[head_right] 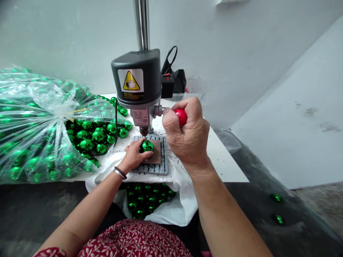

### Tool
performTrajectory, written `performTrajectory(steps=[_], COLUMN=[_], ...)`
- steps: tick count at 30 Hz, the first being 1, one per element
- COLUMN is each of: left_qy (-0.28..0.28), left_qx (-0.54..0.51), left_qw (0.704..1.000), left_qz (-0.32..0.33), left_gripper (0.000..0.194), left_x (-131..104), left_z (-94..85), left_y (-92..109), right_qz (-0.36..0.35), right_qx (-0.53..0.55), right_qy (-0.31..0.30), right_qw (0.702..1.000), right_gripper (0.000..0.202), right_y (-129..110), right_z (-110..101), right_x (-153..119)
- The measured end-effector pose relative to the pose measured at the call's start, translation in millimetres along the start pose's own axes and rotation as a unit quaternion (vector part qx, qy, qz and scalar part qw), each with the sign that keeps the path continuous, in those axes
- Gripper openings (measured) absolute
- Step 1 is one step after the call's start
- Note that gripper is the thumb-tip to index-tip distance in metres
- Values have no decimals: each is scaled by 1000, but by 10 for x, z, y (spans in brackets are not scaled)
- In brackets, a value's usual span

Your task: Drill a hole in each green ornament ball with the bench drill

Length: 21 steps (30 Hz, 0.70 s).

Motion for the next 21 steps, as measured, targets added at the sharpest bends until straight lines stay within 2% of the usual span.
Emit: performTrajectory(steps=[6,11,21], left_qy=[7,3,7], left_qx=[-2,-4,-15], left_qw=[1000,1000,1000], left_qz=[1,-3,-9], left_gripper=[39,44,53], left_x=[-6,-14,-19], left_z=[4,4,45], left_y=[-5,-5,-53], right_qz=[-8,-12,-69], right_qx=[-13,-20,-47], right_qy=[-8,-26,-3], right_qw=[1000,999,997], right_gripper=[24,22,18], right_y=[15,15,24], right_z=[-16,-47,-41], right_x=[-27,-81,-265])
Point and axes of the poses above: each hand's wrist, its own x-axis towards the middle knuckle, its own z-axis out of the palm, y = z × x, the point moved 2 cm from there along x, towards the middle knuckle, and after that the axes turned 13 degrees about -z, right-handed, at the moved point
